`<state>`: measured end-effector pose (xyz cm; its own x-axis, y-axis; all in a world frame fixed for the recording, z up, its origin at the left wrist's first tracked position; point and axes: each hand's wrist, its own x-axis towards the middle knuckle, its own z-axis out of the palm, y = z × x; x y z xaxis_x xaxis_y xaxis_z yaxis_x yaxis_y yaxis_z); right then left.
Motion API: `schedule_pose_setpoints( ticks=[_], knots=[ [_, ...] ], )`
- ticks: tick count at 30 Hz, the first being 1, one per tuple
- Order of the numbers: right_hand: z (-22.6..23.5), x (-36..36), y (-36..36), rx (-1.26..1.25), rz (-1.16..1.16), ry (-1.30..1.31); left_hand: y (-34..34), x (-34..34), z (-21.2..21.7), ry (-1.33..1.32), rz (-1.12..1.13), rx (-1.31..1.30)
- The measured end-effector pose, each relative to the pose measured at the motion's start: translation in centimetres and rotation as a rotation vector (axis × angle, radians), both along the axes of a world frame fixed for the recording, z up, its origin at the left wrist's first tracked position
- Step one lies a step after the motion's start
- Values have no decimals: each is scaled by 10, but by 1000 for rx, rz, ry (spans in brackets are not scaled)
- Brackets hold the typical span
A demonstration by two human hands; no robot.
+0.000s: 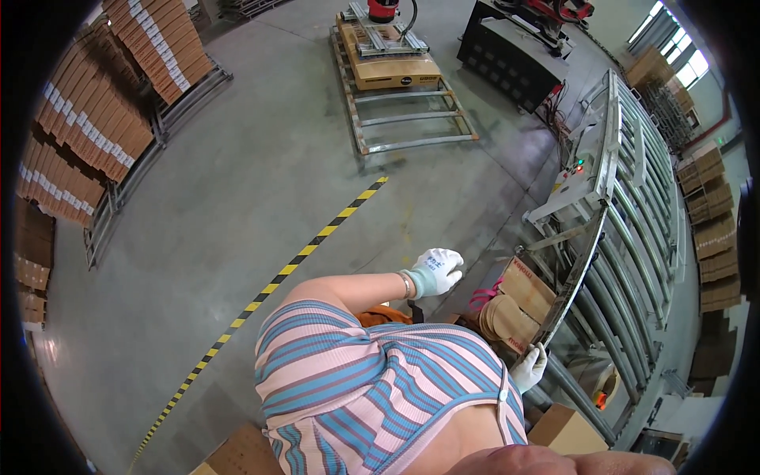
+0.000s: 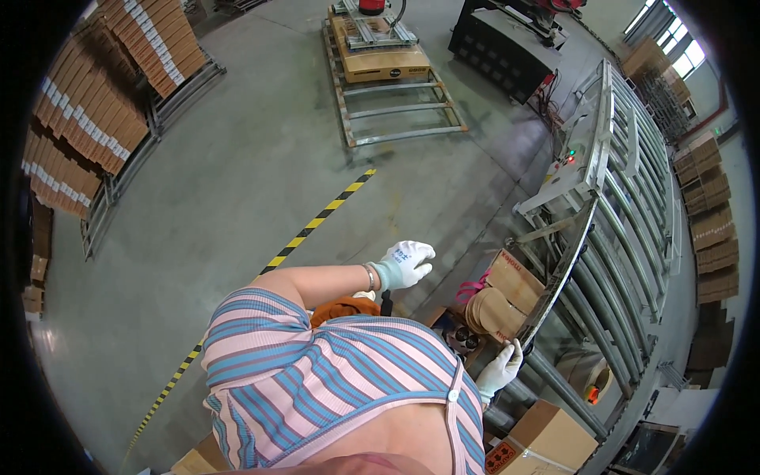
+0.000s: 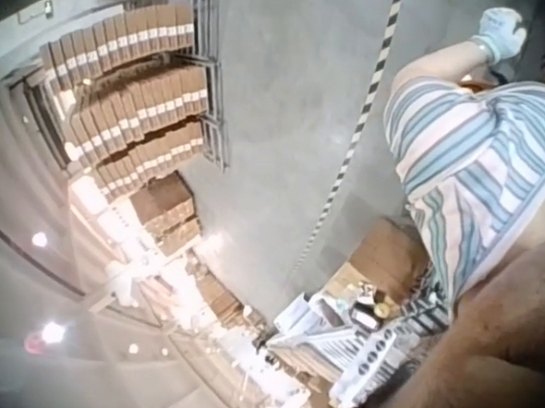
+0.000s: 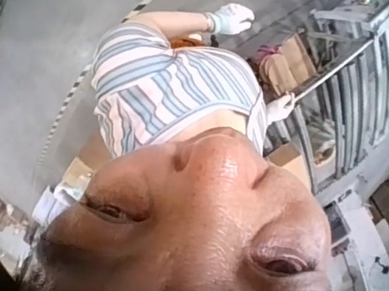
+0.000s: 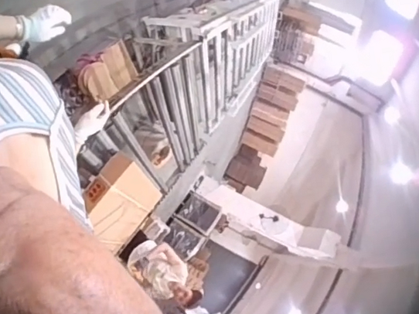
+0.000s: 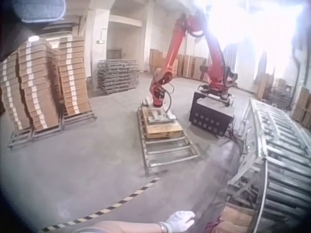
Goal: Apply labels and tape to package treadmill boxes on a conveyor belt.
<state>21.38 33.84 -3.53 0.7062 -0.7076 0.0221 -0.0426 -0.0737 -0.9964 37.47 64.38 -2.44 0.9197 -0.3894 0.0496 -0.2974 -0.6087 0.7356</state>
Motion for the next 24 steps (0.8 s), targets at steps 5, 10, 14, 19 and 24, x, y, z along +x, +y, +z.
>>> schedule_pose_setpoints(
  ticks=[5,10,14,19,24],
  knots=[
    [11,0,18,-31,10,42,7,-8,-4,7,-3,-15],
    [25,6,39,-127,47,80,12,-11,-7,28,-9,-1],
    [34,0,54,-99,55,71,5,-9,-8,-14,-55,-21],
    [22,-38,46,-128,-5,144,-20,-15,-1,21,-147,-17],
    [20,-77,43,-95,-112,177,-53,-44,2,-30,-243,-72]
  ],
)
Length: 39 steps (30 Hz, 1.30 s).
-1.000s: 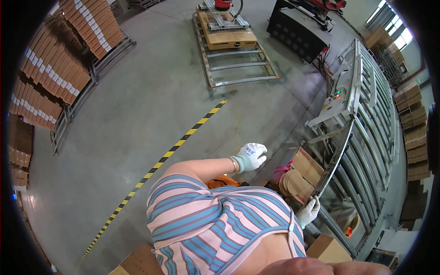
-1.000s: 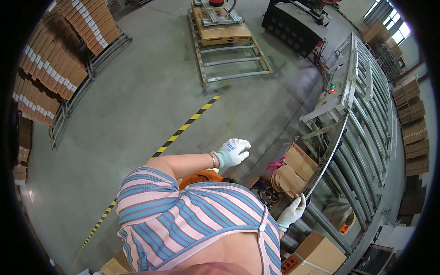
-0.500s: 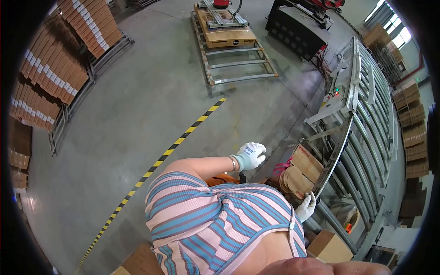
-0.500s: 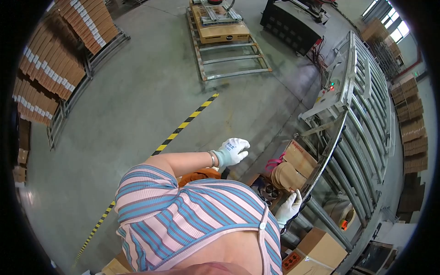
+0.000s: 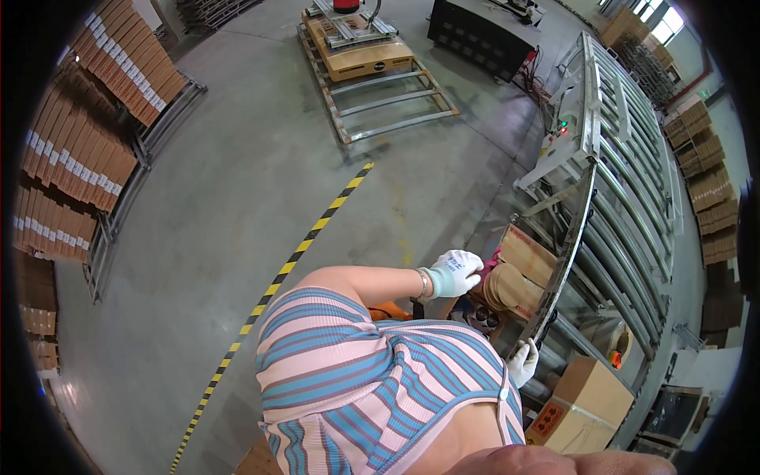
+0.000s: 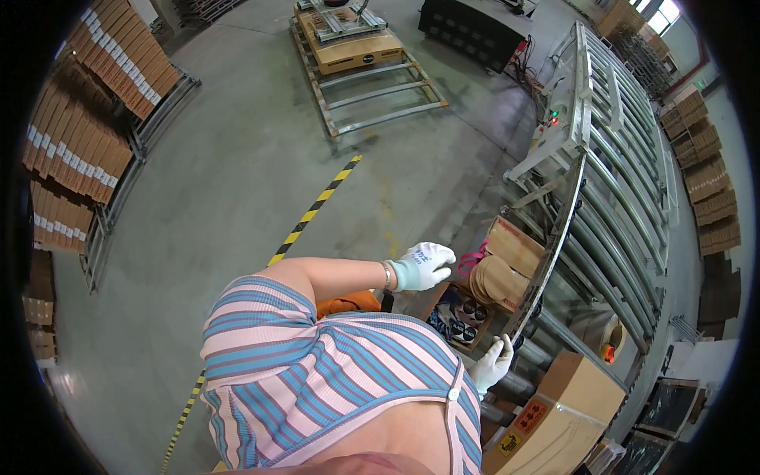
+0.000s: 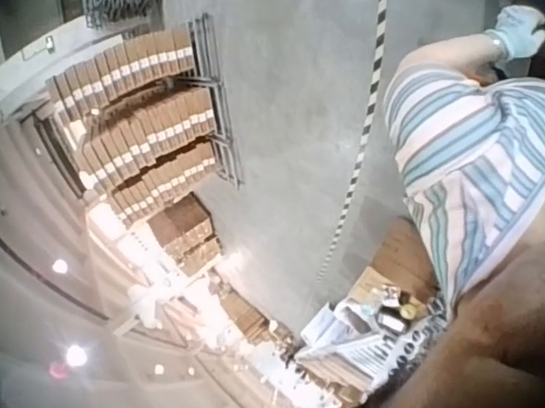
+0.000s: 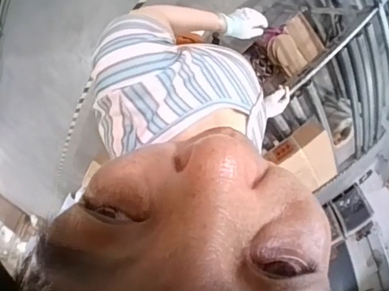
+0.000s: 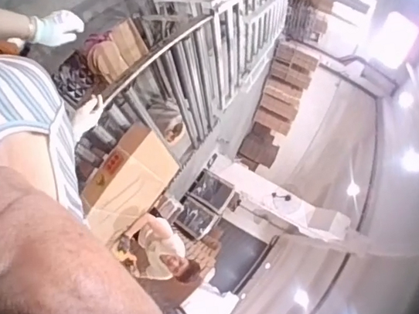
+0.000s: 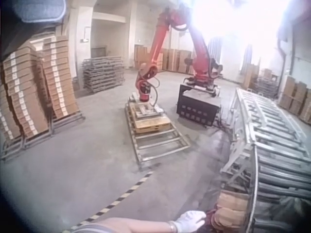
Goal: Apply labels and tape to package treadmill boxes on a conveyor belt.
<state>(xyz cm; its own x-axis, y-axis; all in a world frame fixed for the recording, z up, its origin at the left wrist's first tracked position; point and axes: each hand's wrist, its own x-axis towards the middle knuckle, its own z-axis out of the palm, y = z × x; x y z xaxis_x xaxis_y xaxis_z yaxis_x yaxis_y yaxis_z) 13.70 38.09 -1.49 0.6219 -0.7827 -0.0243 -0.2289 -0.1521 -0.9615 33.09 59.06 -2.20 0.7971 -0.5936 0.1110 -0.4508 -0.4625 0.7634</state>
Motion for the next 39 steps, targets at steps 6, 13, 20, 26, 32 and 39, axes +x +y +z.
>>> schedule_pose_setpoints(
  ticks=[6,13,20,26,32,39],
  knots=[
    [8,-49,-13,3,103,-167,-46,-57,16,-104,-35,-76],
    [5,-178,-59,168,20,-248,-121,-191,30,-162,-147,-152],
    [-23,-289,-87,197,-99,-204,-200,-278,52,-217,-357,-200],
    [-24,-316,-78,189,-190,-178,-222,-305,51,-224,-466,-188],
    [-6,-344,-74,-126,-346,54,-280,-329,61,-142,-770,-216],
    [-39,-365,-58,2,-665,59,-366,-343,17,-280,-1176,-384]
  ],
)
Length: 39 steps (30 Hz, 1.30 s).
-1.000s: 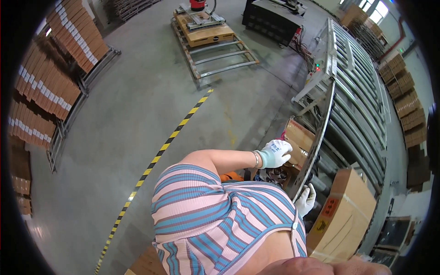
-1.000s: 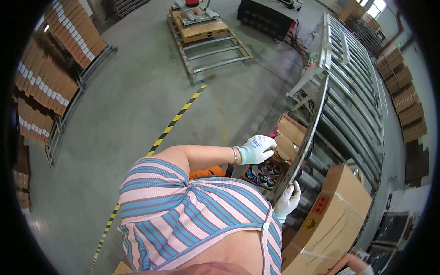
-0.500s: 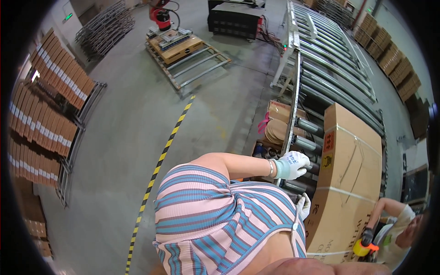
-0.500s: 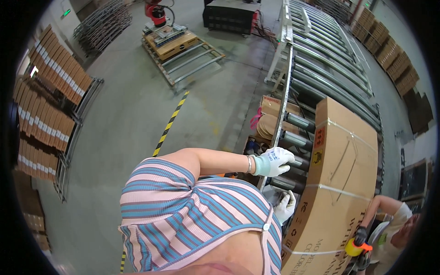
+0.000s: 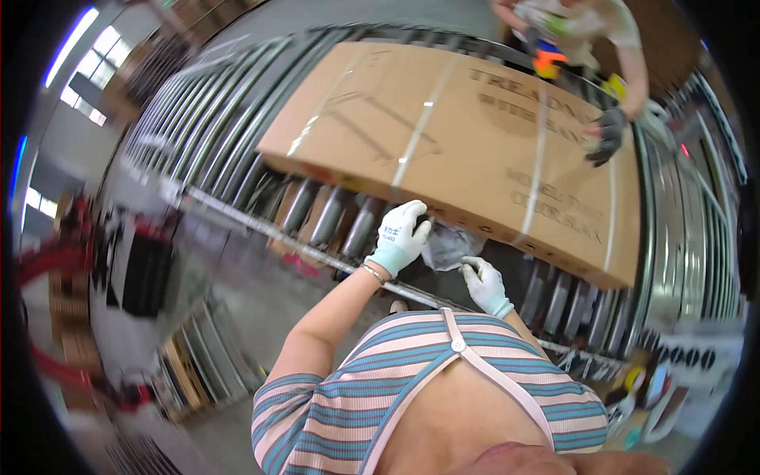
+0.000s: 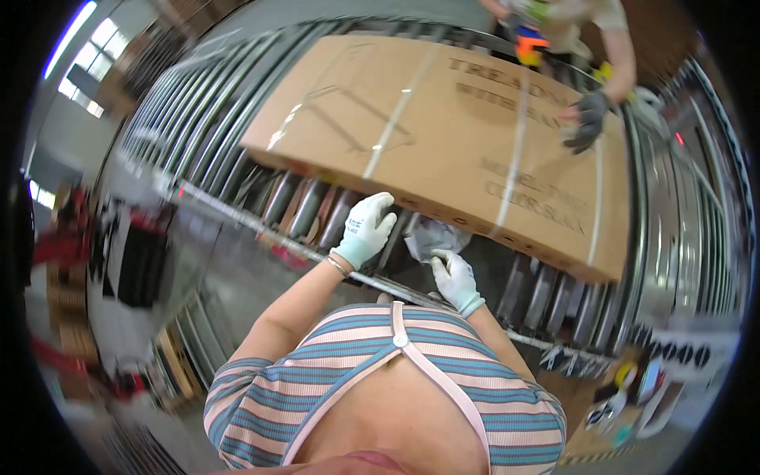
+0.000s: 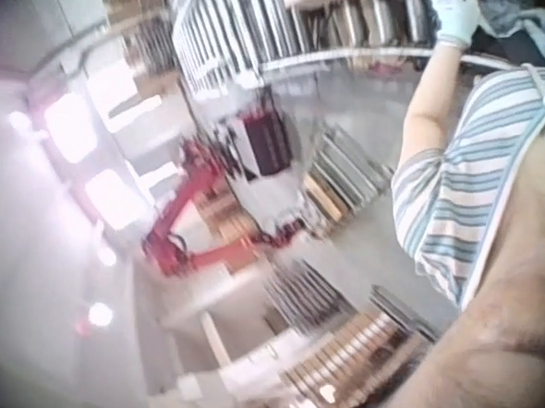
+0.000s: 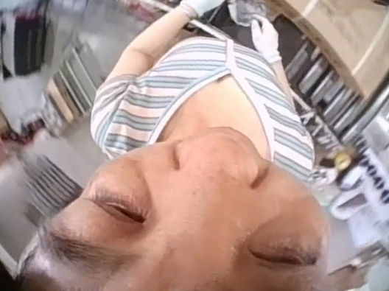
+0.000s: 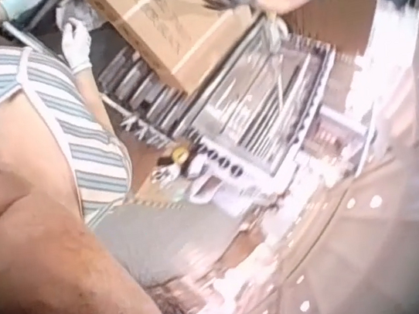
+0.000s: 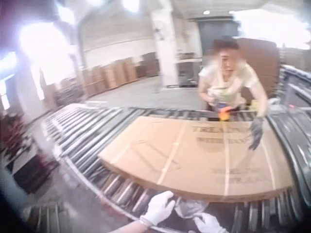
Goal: Apply labels and tape to package treadmill boxes on a conveyor belt.
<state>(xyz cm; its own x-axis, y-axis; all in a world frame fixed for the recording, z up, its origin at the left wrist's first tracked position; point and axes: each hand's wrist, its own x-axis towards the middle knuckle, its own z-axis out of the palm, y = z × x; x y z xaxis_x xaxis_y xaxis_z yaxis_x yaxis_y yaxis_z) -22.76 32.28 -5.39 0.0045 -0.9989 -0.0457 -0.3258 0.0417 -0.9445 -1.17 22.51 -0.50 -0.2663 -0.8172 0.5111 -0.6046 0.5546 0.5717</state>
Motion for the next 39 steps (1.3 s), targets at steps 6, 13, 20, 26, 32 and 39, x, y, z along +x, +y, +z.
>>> schedule_pose_setpoints(
  ticks=[6,13,20,26,32,39],
  knots=[
    [-13,-63,32,186,-260,-57,-66,-108,28,-552,-414,6],
    [-56,-87,35,235,-367,-72,-92,-122,21,-961,-474,-82],
    [-81,-66,41,302,-293,-27,-101,-119,8,-980,-450,-103],
    [-51,-65,39,326,-345,-125,-100,-130,9,-705,-601,-209],
    [-49,-46,30,257,-193,-14,-98,-124,0,-477,-951,-582],
    [-59,-47,-8,591,6,-69,-100,-155,-20,-621,-976,-619]
  ],
)
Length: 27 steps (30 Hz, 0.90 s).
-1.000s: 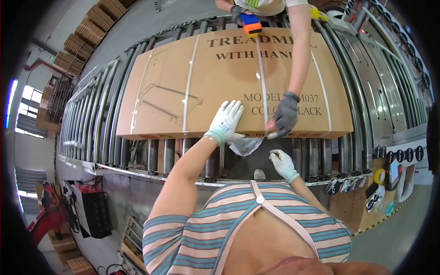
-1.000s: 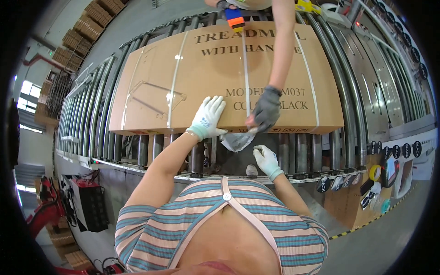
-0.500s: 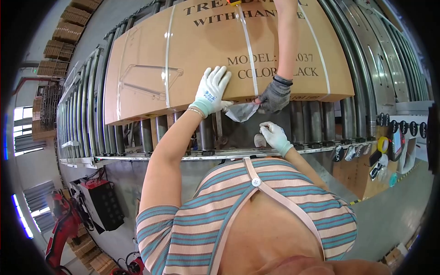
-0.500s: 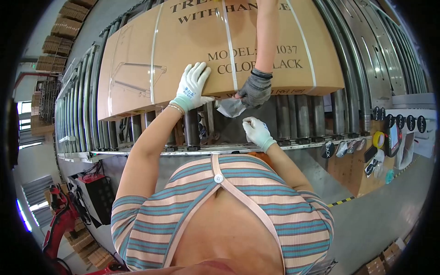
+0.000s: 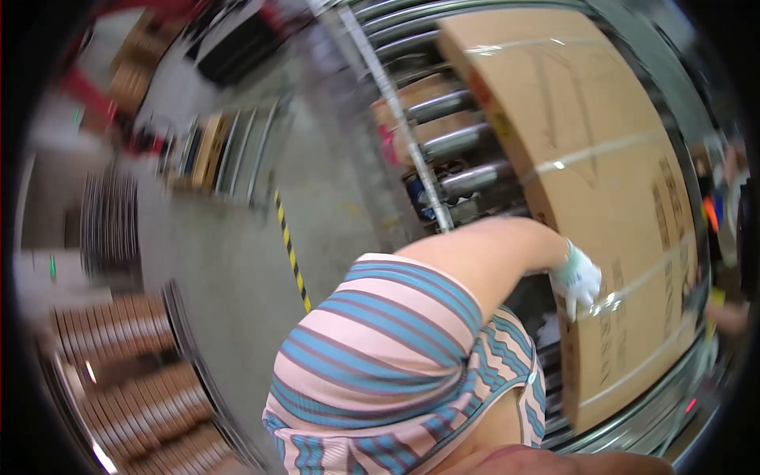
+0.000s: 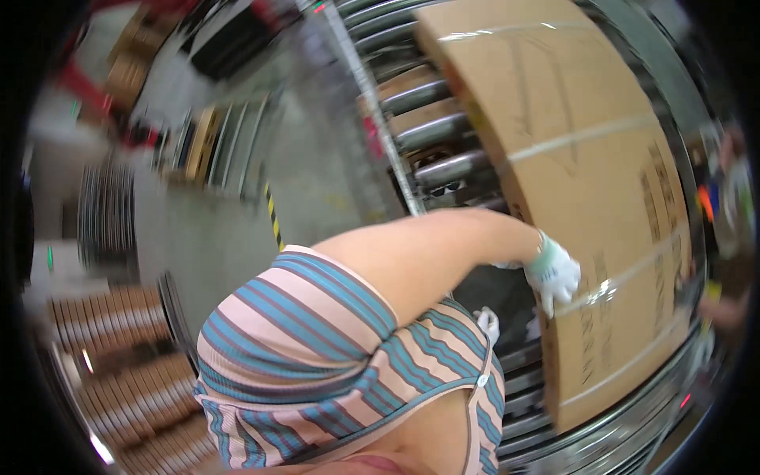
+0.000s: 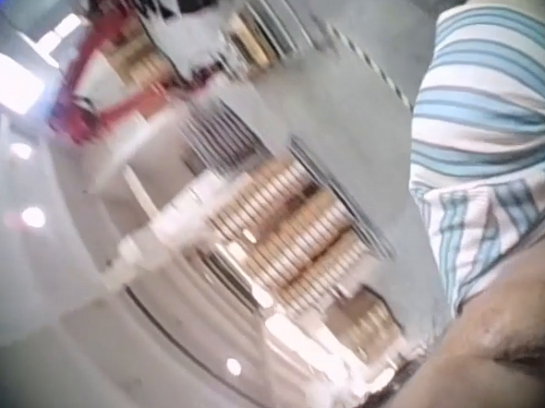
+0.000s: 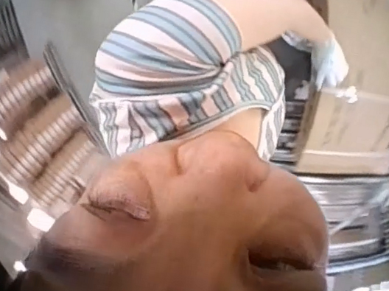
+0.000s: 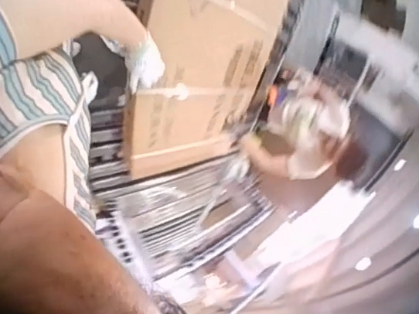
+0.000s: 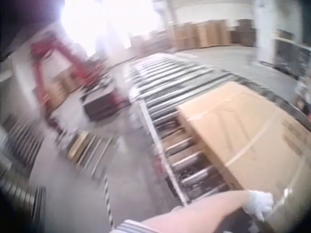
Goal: Apply labels and tape to package treadmill boxes on a conveyor belt.
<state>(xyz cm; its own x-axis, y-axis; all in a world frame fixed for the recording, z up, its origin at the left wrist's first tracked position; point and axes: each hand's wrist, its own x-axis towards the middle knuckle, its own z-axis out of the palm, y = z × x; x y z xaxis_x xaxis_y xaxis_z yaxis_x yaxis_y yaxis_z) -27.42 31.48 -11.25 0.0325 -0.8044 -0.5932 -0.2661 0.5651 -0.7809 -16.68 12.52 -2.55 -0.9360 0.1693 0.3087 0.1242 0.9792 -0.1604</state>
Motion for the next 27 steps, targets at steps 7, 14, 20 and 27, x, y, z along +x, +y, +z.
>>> schedule_pose_setpoints(
  ticks=[7,14,20,27],
  knots=[
    [-17,0,-48,172,-27,-61,14,18,5,-88,86,-232],
    [-64,3,-55,378,-354,-228,16,8,-14,-25,55,-246],
    [-133,-15,-43,584,-749,-410,14,19,6,-62,22,-187],
    [-196,-8,-96,288,-1321,-1112,-14,11,-10,182,-23,172]
  ],
)
